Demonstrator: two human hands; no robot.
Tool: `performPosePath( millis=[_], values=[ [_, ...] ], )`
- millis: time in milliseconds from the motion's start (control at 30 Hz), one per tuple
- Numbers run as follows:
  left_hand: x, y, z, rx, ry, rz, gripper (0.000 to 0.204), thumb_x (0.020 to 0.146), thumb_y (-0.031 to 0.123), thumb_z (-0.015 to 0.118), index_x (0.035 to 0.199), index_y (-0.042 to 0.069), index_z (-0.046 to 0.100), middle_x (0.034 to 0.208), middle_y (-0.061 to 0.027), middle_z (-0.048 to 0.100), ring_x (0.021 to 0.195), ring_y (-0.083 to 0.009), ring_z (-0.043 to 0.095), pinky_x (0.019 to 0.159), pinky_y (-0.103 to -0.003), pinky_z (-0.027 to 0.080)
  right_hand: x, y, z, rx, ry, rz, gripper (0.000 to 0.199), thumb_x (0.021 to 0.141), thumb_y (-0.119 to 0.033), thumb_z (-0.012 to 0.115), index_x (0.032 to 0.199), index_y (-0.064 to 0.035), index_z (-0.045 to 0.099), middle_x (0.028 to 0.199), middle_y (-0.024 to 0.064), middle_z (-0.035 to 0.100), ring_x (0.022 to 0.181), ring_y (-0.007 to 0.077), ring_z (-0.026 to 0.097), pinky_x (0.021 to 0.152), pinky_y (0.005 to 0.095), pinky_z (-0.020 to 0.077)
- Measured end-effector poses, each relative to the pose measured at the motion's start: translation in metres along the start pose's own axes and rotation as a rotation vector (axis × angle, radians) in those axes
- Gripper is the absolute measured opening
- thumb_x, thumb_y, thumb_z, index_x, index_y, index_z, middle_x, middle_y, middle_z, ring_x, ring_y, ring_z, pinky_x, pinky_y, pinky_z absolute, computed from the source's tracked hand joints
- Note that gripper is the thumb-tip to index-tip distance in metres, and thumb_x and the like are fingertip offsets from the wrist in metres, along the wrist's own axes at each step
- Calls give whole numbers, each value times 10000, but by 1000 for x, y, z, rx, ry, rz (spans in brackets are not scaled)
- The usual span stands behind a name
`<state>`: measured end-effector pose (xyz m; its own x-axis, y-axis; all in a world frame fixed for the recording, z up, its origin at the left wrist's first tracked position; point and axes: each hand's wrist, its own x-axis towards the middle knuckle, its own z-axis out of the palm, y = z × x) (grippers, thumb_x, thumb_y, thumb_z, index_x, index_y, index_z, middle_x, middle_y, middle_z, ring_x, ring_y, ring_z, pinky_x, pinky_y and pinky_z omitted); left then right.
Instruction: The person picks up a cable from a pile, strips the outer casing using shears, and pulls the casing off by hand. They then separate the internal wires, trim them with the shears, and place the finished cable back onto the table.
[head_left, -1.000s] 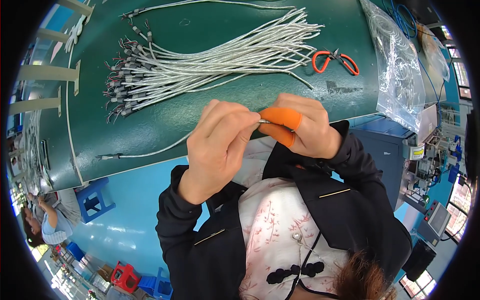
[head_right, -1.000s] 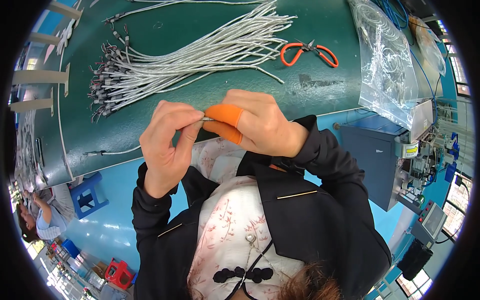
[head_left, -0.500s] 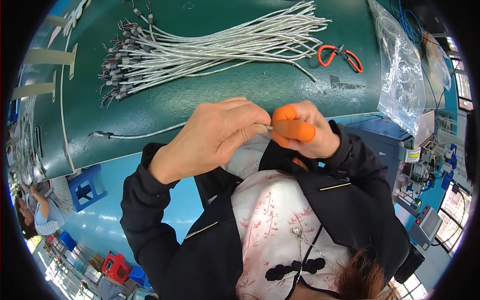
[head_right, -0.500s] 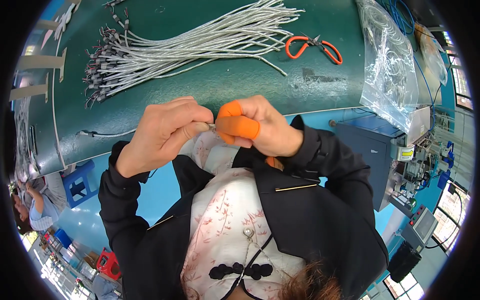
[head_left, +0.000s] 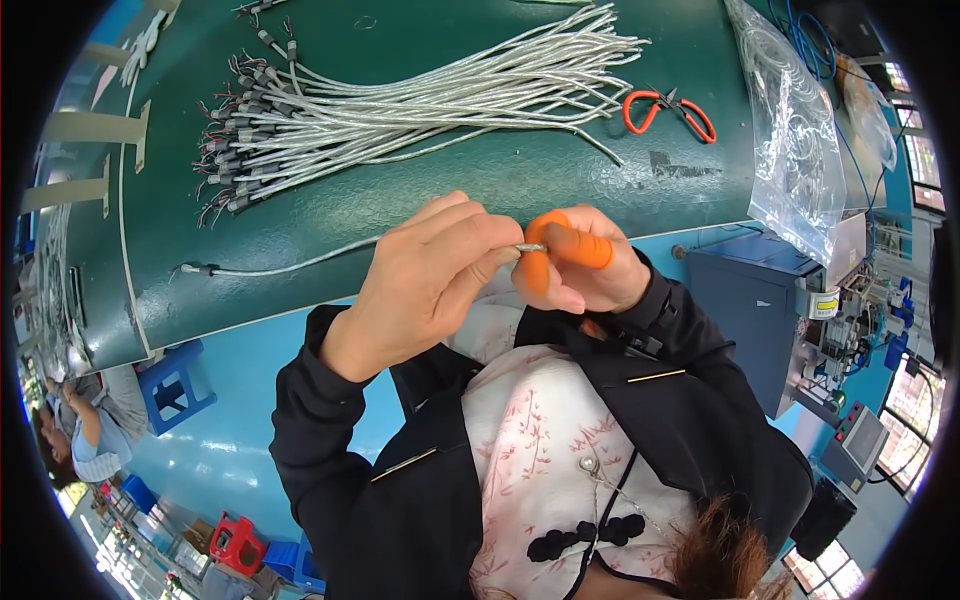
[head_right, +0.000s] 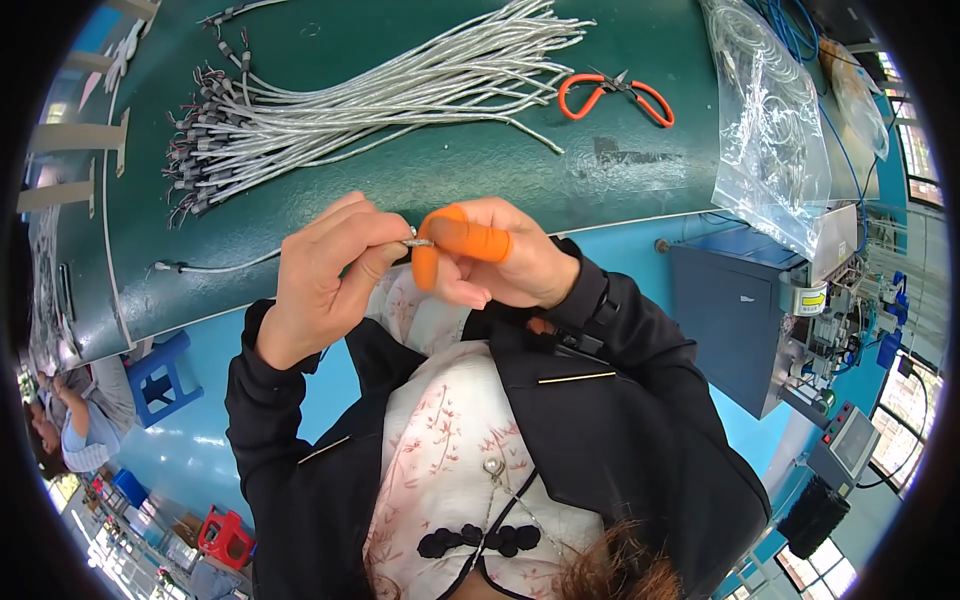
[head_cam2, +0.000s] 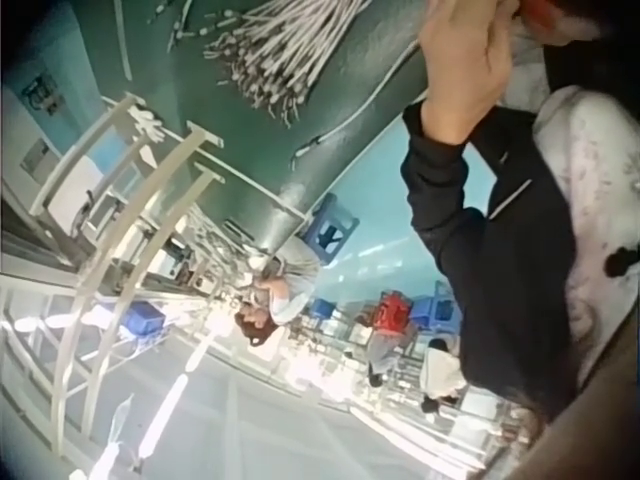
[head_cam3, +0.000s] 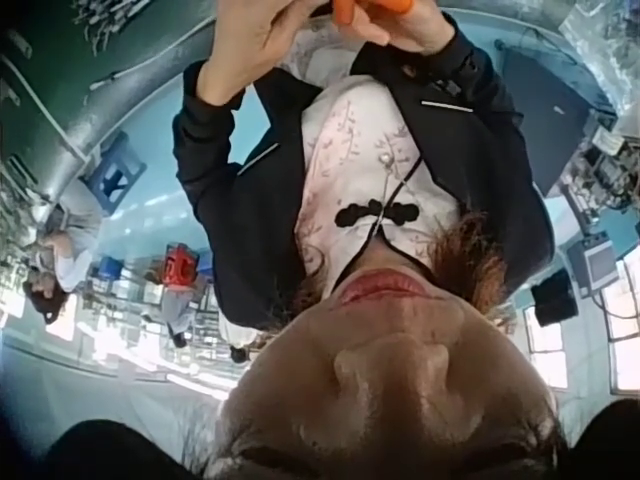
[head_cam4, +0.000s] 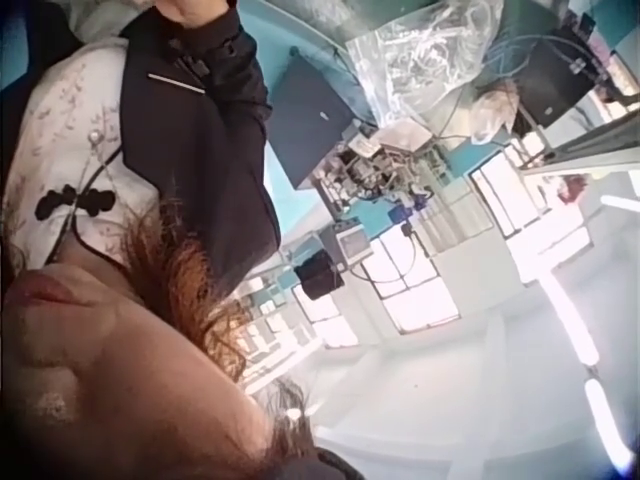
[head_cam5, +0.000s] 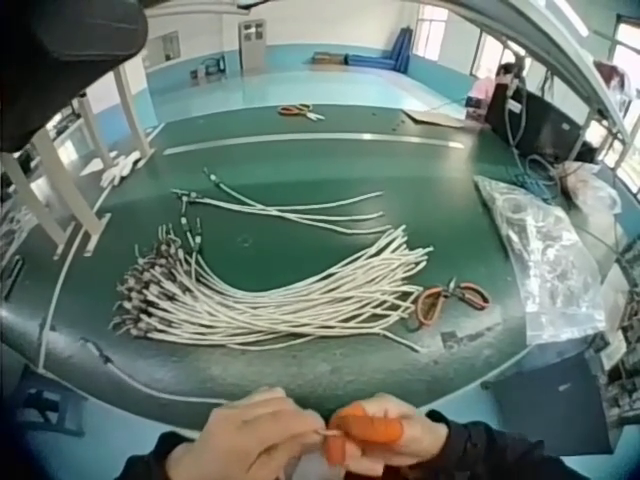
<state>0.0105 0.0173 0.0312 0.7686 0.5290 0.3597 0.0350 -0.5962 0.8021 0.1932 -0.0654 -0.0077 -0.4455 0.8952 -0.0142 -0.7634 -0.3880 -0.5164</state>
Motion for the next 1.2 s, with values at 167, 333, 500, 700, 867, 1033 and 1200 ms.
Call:
performPosePath(
  millis=[167, 333, 500, 700, 867, 1033, 1200],
  values=[
    [-3, 1, -3, 55, -1, -18, 113, 795, 11, 612, 896, 10, 561, 711, -102, 529, 651, -289, 497, 589, -349, 413, -2, -19, 8, -503, 194, 25, 370, 965, -329, 434, 915, 13, 567, 566, 53, 525, 454, 123, 436, 440, 260, 332],
    [-1, 1, -5, 108, -57, -15, 105, 800, 14, 597, 891, 6, 546, 738, -117, 549, 677, -306, 521, 605, -375, 427, 11, -29, 15, -1370, 142, -283, 199, 856, -188, 602, 836, 8, 574, 598, 97, 536, 491, 206, 494, 448, 294, 363],
    [-7, -12, -23, 159, -83, 5, 67, 844, 40, 580, 893, -6, 577, 732, -80, 586, 593, -202, 523, 564, -300, 425, 9, -40, 16, -1902, -95, -550, 147, 701, -35, 708, 771, -11, 581, 612, 116, 520, 525, 269, 520, 453, 324, 377],
    [-9, -7, -57, -253, 26, -584, 102, 903, 90, 542, 944, 3, 577, 780, -29, 618, 661, -73, 523, 612, -223, 425, -15, -74, -17, -2055, 169, -481, 112, 727, -39, 694, 771, -10, 595, 631, 110, 551, 533, 282, 531, 464, 339, 392],
    [-12, -19, -15, -763, 226, -582, 122, 908, 90, 550, 990, 8, 588, 862, -30, 623, 740, -72, 530, 687, -208, 426, -1, -63, -25, -2361, 404, -520, 50, 789, -14, 639, 835, -1, 623, 665, 89, 593, 558, 226, 570, 483, 322, 419],
    [-5, -18, 11, -921, 385, -544, 127, 912, 80, 544, 1016, 20, 585, 947, -49, 601, 753, -93, 522, 668, -217, 417, 19, -31, 2, -1504, 661, -542, 110, 852, -38, 591, 946, 14, 616, 728, 61, 623, 605, 157, 601, 502, 274, 438],
    [-1, -20, 24, -962, 540, -511, 145, 883, 43, 574, 1023, 5, 590, 1032, -55, 587, 867, -93, 527, 785, -238, 418, 45, -2, 16, -662, 415, -274, 210, 896, -78, 551, 1081, 22, 563, 833, 73, 628, 619, 122, 598, 489, 213, 428]
  ],
)
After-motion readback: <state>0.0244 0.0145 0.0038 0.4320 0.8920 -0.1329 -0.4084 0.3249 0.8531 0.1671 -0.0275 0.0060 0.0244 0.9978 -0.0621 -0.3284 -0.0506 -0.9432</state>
